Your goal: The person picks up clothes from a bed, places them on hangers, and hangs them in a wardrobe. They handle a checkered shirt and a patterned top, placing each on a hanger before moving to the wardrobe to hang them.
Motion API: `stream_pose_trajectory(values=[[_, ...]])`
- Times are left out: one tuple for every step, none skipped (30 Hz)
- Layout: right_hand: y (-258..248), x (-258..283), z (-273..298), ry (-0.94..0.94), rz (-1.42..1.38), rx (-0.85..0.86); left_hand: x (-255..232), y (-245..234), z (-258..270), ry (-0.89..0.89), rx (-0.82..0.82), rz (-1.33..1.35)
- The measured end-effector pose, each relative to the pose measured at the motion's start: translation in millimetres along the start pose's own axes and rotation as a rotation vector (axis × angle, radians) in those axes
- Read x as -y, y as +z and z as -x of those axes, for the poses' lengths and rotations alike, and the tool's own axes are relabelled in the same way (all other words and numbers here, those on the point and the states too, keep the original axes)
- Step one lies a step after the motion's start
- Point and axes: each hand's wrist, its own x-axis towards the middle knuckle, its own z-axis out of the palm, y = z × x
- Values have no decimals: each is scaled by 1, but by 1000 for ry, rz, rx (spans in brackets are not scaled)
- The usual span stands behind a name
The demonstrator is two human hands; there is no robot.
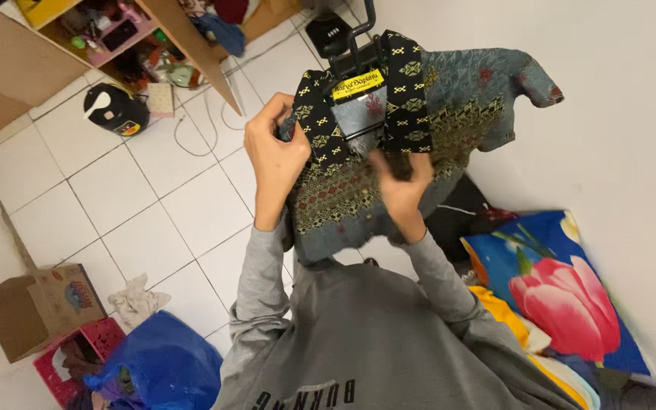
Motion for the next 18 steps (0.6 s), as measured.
stream_pose_trajectory(values=[[15,-4,-11,48,90,-29,7,-4,-10,-10,4,36],[30,-5,-20,96,180,-58,13,-7,-20,-20,8,71],[43,-3,-28,80,108,-81,18,-10,-31,-25,10,111],[56,1,-36,65,36,-103,22,-14,-43,-23,9,129],[72,5,-44,48,-40,-122,28,-19,-56,-22,3,146],[84,9,-52,81,-12,-95,34,-24,-69,-21,-3,162],[94,13,-59,116,11,-70,39,-30,-81,-42,-1,100],[103,17,-66,150,36,-46,44,-34,-94,-63,1,38],[110,22,-71,92,40,-24,50,-39,-104,-92,11,-23],[118,25,-75,33,44,-2,56,-43,-111,-113,21,-4],[126,29,-79,-24,52,18,60,-45,-119,-132,37,18],[136,33,-81,-48,-48,1,65,-47,-126,-151,52,40],[146,37,-79,-69,-146,-17,70,-47,-131,-109,38,23],[153,38,-78,-89,-243,-36,74,-46,-135,-67,24,7],[160,38,-81,-111,-185,-5,78,-45,-142,-20,8,-9],[166,37,-83,-133,-126,27,81,-43,-149,-34,13,35],[170,35,-86,-153,-68,63,83,-39,-153,-53,16,79],[173,32,-88,-95,-60,62,85,-37,-157,-72,19,122]])
